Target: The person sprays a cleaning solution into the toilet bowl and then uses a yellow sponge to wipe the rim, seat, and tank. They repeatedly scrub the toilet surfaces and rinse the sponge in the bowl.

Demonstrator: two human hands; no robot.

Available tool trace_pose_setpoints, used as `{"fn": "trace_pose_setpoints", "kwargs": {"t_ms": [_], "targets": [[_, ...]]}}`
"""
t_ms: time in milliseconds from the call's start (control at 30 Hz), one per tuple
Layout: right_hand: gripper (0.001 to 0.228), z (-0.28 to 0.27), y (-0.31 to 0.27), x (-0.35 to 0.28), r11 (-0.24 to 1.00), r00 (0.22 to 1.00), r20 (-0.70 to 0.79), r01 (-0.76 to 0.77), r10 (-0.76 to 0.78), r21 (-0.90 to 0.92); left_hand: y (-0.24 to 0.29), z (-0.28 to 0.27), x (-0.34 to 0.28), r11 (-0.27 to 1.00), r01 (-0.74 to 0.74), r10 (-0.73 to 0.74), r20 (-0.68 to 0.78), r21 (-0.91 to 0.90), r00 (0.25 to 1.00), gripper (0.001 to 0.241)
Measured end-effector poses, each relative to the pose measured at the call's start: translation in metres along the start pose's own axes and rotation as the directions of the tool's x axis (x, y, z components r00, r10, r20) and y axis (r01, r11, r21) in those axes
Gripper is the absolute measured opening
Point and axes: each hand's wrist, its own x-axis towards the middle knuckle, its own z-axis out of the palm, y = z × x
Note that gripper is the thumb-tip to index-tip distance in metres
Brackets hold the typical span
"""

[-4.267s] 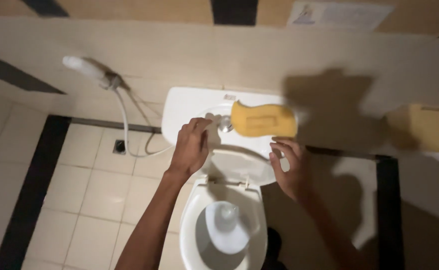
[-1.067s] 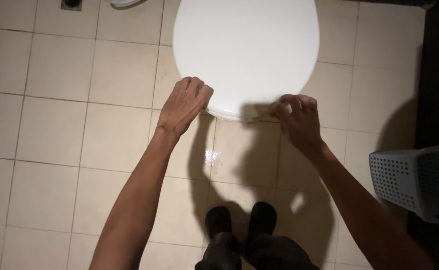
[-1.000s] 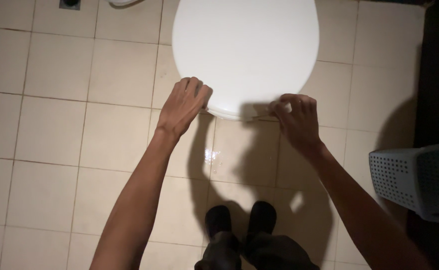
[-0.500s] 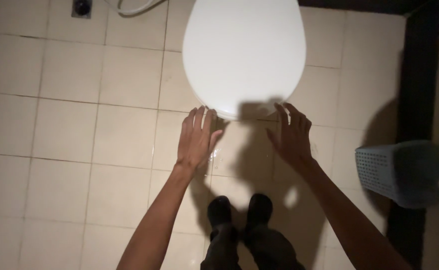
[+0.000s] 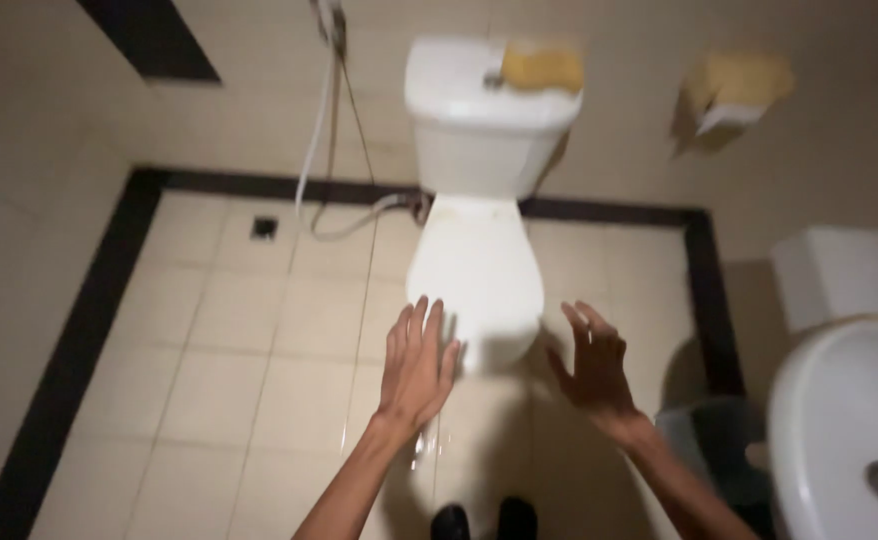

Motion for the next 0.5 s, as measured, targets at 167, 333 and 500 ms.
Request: {"fn": "trace_pose_setpoints", "kwargs": {"t_ms": [167, 333, 500], "targets": [[0.072, -0.098, -0.024, 0.042, 0.971, 0.969, 0.082, -0.237, 0.234, 0.032, 0.040, -0.074, 0.000, 0.994, -0.077, 0.068, -0.106, -0.079, 0.992, 0.061], [0.073, -0.170, -0.026, 0.059, 0.952, 0.955, 0.016, -0.298, 0.298, 0.068, 0.067, -0.128, -0.002, 0.984, -0.150, 0.133, -0.165, -0.097, 0.977, 0.061], [0.073, -0.207, -0.013, 0.076, 0.956, 0.967, -0.009, -0.251, 0.256, 0.149, 0.094, -0.161, 0.016, 0.986, -0.145, 0.125, -0.207, -0.083, 0.970, 0.063]]}}
